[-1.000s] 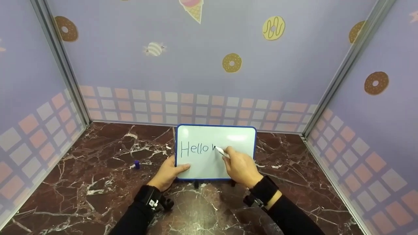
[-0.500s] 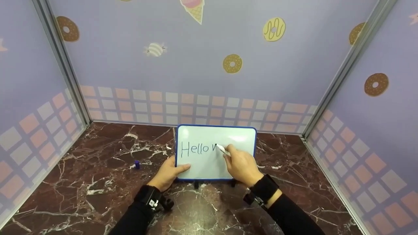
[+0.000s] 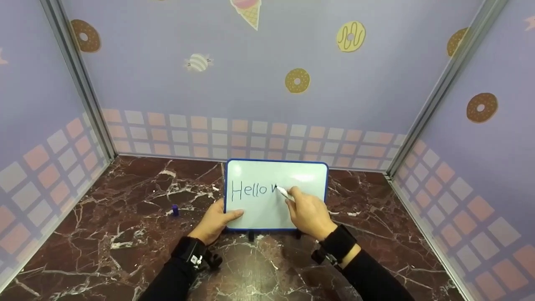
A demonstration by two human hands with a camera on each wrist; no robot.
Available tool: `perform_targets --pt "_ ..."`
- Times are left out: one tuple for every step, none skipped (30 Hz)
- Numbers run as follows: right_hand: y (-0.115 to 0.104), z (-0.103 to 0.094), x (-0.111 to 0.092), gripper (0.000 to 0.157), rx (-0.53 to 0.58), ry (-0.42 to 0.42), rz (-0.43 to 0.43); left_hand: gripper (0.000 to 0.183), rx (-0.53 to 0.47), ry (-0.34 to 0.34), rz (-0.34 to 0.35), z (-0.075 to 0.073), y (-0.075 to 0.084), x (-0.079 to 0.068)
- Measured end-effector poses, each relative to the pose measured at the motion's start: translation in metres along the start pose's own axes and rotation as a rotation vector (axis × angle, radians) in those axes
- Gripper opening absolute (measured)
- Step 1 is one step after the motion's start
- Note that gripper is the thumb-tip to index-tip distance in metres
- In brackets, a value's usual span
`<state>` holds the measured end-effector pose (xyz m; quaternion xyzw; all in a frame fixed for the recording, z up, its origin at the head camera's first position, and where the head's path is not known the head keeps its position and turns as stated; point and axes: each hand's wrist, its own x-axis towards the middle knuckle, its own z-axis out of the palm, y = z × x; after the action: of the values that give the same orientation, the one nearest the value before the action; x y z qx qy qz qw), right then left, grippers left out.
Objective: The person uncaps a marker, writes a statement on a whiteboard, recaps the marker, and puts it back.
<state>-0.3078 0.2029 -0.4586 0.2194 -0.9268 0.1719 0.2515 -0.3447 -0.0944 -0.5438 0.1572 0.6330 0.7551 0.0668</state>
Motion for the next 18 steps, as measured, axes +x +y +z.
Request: perform_targets --pt "0.0 0.0 0.0 0.014 0.0 -0.007 0.001 0.054 0.003 0.003 -0.002 0.0 0.0 0.0" --pt "0.0 0.001 -0.001 0.013 -0.001 -0.013 0.002 0.054 0.002 0.006 -0.005 -0.001 0.0 0.001" --pt "0.0 0.001 -0.002 0.013 0.0 -0.017 0.003 0.054 0.002 0.008 -0.009 -0.001 -0.001 0.001" --pt "0.0 0.002 -0.002 0.013 0.001 -0.019 0.0 0.054 0.0 0.01 -0.011 -0.001 -0.001 0.001" --pt "0.0 0.002 -0.003 0.013 0.001 -0.021 -0.002 0.054 -0.002 0.008 -0.012 -0.001 -0.001 0.001" --pt "0.0 0.003 -0.004 0.013 0.0 -0.021 -0.003 0.054 -0.006 0.009 -0.015 0.0 -0.001 0.001" --pt "0.0 0.003 -0.005 0.013 -0.001 -0.022 -0.004 0.054 -0.01 0.008 -0.016 0.0 -0.001 0.001" --pt "0.0 0.004 -0.006 0.013 0.0 -0.022 -0.005 0.054 -0.012 0.008 -0.017 0.0 -0.001 0.001" --pt "0.001 0.004 -0.007 0.014 0.001 -0.021 -0.006 0.054 -0.014 0.008 -0.019 0.0 -0.001 0.001" --pt "0.001 0.005 -0.007 0.014 0.0 -0.019 -0.007 0.053 -0.013 0.008 -0.016 0.0 -0.001 0.001" --pt "0.001 0.005 -0.008 0.014 -0.001 -0.018 -0.007 0.054 -0.012 0.007 -0.017 0.0 -0.001 0.001" --pt "0.001 0.006 -0.009 0.014 -0.002 -0.017 -0.009 0.053 -0.011 0.007 -0.015 0.0 -0.001 0.001" --pt "0.002 0.006 -0.01 0.014 -0.002 -0.016 -0.01 0.054 -0.009 0.007 -0.015 -0.001 0.0 0.001" --pt "0.002 0.006 -0.01 0.014 -0.001 -0.015 -0.013 0.054 -0.008 0.009 -0.014 -0.001 0.0 0.001" --pt "0.002 0.006 -0.011 0.014 -0.001 -0.012 -0.014 0.054 -0.006 0.009 -0.014 0.0 0.0 0.0" --pt "0.002 0.006 -0.011 0.015 0.0 -0.012 -0.014 0.054 -0.004 0.009 -0.015 0.0 0.0 0.0" --pt "0.002 0.006 -0.011 0.015 0.0 -0.014 -0.012 0.053 0.001 0.011 -0.016 0.0 0.0 0.001" --pt "0.003 0.006 -0.012 0.015 -0.001 -0.016 -0.009 0.053 0.006 0.015 -0.017 0.0 0.0 0.001"
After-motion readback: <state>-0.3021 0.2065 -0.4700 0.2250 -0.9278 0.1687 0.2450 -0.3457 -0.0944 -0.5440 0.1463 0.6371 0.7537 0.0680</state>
